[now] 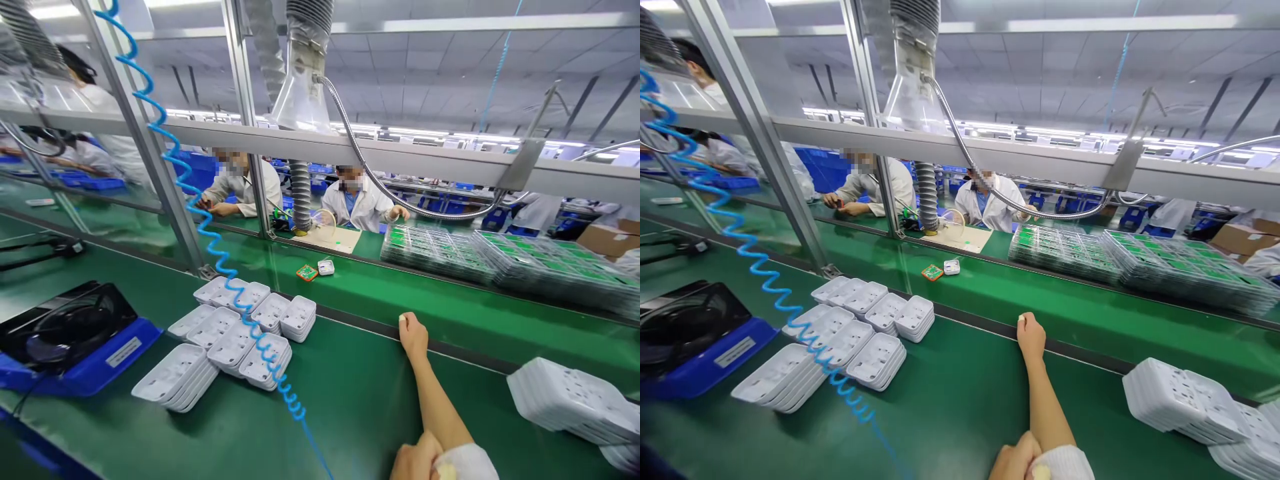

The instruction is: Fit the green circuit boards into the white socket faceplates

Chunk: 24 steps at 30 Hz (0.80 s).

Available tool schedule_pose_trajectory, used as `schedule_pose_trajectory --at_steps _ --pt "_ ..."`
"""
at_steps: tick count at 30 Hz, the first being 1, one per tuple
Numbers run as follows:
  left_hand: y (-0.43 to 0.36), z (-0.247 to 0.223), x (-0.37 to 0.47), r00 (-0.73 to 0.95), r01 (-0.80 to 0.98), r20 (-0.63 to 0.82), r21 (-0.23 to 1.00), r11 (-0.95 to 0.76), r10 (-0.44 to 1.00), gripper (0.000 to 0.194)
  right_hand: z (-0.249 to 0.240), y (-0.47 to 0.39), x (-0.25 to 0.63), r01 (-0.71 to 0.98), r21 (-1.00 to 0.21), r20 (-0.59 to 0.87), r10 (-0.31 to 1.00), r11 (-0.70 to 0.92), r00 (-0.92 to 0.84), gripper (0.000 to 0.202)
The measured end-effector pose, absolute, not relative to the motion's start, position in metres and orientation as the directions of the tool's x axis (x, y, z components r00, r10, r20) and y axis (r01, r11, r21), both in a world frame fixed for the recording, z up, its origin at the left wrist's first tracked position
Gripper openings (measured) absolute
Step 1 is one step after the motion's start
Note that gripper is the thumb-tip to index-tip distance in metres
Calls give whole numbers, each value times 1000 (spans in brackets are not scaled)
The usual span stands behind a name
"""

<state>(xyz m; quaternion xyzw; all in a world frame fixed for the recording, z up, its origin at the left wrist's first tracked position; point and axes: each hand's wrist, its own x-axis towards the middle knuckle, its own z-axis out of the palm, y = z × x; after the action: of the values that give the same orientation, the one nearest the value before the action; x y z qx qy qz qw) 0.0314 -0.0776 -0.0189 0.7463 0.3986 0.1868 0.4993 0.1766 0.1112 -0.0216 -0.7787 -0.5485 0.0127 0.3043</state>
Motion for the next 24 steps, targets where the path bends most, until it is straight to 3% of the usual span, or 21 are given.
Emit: schedule_pose_trajectory --at_steps 5,14,17,20,24 --pt "-60 -20 42 563 448 54 819 -359 825 20 -23 109 177 839 -500 320 855 -214 409 27" --pt "-56 -18 41 518 416 142 820 -393 843 21 -25 109 178 851 -480 329 856 -213 399 28" --pt "-59 -19 41 456 333 295 818 -469 840 26 -25 109 178 855 -471 324 859 -216 396 28" --pt "-66 -24 44 454 285 497 705 -649 739 29 -24 110 177 860 -461 315 864 -221 392 27" --pt "-76 -32 52 511 351 444 674 -650 736 35 -23 111 175 870 -450 317 874 -203 368 25"
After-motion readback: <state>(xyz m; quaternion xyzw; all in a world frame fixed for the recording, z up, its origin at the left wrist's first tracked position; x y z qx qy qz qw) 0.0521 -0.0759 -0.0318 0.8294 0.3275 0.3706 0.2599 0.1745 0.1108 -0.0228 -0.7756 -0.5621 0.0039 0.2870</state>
